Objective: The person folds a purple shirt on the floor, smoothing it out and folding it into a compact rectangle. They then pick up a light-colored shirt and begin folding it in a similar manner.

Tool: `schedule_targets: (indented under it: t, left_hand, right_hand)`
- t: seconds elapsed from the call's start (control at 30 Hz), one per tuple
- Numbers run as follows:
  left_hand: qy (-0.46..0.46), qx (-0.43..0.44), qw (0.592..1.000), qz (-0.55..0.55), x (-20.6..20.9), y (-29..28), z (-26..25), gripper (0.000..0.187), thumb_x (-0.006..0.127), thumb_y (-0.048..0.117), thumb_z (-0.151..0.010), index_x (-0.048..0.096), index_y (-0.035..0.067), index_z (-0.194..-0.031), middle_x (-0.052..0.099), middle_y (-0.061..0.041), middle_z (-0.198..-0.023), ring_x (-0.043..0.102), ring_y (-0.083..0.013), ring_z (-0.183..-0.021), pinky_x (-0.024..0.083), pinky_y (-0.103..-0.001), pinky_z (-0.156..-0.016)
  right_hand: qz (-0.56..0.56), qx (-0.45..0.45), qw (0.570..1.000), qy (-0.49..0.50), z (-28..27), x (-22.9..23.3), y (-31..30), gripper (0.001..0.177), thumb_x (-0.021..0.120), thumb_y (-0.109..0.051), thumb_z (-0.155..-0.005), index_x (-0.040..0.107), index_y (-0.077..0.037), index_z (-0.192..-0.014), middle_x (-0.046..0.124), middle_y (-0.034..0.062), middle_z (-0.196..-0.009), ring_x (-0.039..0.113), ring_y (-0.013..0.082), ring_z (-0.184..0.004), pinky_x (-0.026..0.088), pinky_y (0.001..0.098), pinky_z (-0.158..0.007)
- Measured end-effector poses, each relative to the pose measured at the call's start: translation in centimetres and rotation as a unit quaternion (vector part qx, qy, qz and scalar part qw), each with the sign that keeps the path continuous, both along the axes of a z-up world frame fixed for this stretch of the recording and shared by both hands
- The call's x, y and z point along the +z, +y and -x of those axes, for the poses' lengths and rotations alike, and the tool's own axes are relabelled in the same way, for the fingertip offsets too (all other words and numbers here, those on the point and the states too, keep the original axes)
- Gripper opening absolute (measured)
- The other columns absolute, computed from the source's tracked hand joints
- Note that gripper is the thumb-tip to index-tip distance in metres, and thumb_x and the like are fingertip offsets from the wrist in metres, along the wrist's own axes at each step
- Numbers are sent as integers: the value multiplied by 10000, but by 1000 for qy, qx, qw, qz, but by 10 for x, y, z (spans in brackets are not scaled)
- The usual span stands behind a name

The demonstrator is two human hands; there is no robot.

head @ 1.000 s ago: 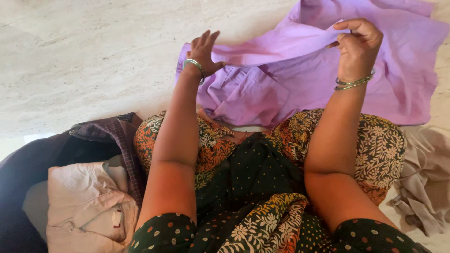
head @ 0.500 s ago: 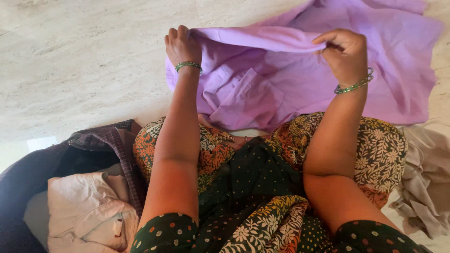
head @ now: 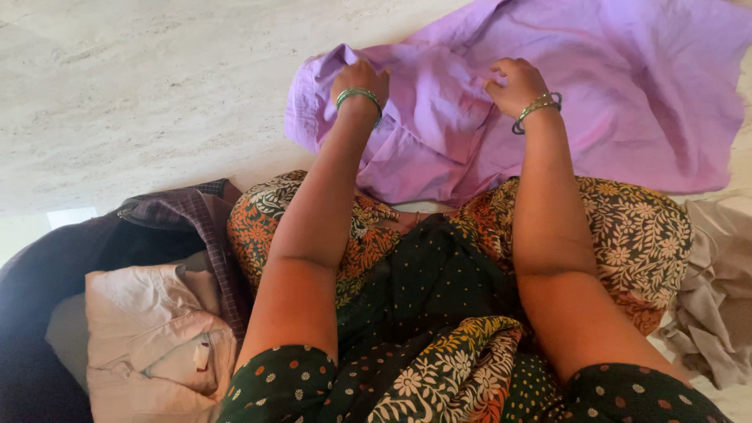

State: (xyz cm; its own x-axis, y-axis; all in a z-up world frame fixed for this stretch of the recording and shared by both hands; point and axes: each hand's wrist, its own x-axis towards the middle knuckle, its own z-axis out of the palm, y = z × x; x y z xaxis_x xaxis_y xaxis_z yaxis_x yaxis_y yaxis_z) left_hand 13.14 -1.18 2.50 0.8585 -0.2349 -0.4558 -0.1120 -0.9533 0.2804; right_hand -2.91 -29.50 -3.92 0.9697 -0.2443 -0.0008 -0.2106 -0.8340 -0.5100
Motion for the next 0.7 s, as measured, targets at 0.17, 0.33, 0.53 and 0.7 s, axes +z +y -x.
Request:
schedule_targets:
  t: [0.17,0.33,0.53,0.7]
  left_hand:
    - [43,-29,997,48,-61,1,2,665,599,680,-866,691,122,-1217,656,-190,-1273,623,-347,-1159,488,-456,-982]
    - [-16,87,984,152,-130,2,-18,458,700,513,-855,760,107,-1059,746,-146,-1113,699,-321,-1069,541,-418,-963]
    - [-164,117,825,529,-164,-6,-49,260,747,216,-920,634,16,-1041,716,-139,-984,703,-300,-958,556,-367,-911]
    - [-208,98,914,333,-159,24,-65,401,757,232,-901,600,60,-1227,689,-157,-1192,651,-323,-1140,528,-389,-1028]
  right_hand:
    - [-41,-35,997,48,-12,-38,1,434,763,-332,-897,692,-88,-1248,634,240,-1226,634,418,-1074,508,479,-938]
    - [-21,-15,998,58,-14,-41,18,512,769,-318,-896,636,-129,-1353,594,243,-1297,576,459,-1165,474,503,-1004]
    - [-10,38,999,4,-17,-25,36,588,755,-318,-932,565,-162,-1467,535,237,-1430,492,460,-1323,408,519,-1139]
    - [30,29,992,120,-25,-5,73,658,658,-432,-918,451,-322,-1533,244,165,-1672,211,480,-1503,292,567,-1179]
